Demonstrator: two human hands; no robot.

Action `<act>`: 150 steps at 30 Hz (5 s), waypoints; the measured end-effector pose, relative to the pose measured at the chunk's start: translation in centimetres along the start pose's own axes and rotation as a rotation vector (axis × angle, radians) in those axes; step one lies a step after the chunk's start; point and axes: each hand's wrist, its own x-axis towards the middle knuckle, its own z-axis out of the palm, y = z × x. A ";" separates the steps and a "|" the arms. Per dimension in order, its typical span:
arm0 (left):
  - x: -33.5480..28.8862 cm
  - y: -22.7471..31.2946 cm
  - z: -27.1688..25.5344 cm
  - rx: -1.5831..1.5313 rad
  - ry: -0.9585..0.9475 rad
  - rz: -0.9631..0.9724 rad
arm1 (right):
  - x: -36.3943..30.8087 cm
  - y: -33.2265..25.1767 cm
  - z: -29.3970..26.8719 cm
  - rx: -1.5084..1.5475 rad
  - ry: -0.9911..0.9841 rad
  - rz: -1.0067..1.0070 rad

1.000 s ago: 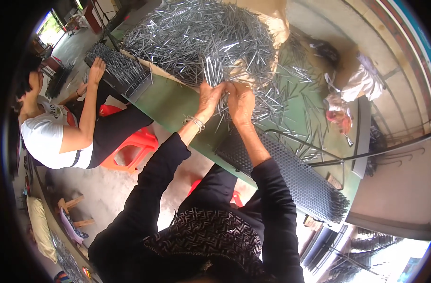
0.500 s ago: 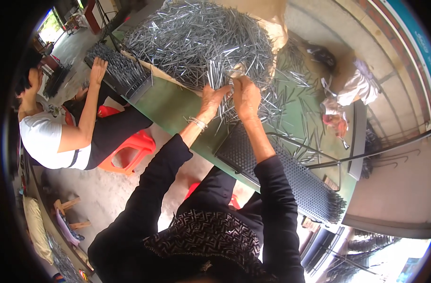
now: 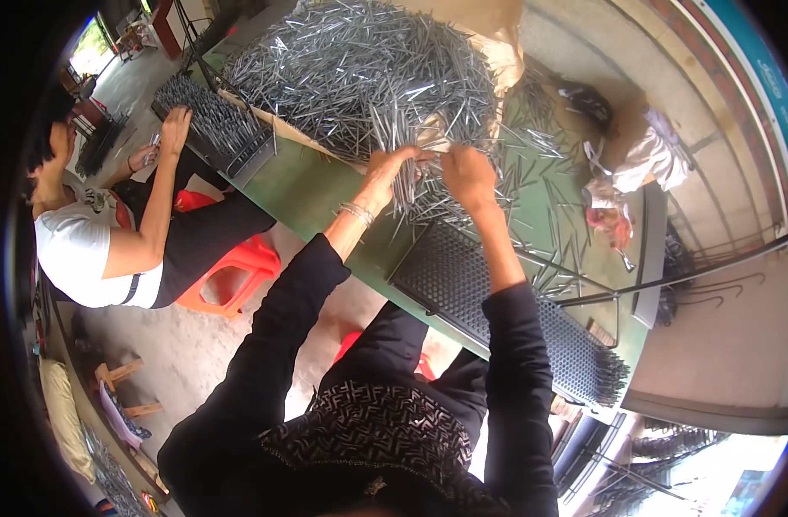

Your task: Manually inserting metal spikes into a wire mesh grid.

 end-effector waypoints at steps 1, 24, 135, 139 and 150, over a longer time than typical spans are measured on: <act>-0.1 -0.4 0.0 0.000 -0.002 0.000 | 0.9 -0.1 0.1 0.098 0.020 0.060; -0.8 -0.2 -0.6 -0.413 -0.059 -0.215 | -2.4 -4.3 0.7 0.788 0.396 -0.034; -25.9 -12.9 18.3 0.102 -0.471 -0.607 | -35.5 7.9 -14.4 1.047 0.273 0.694; -26.2 -12.9 18.7 0.154 -0.507 -0.612 | -36.1 8.0 -14.8 1.041 0.305 0.700; -27.3 -14.2 18.9 0.176 -0.491 -0.498 | -37.3 8.5 -14.6 0.983 0.286 0.678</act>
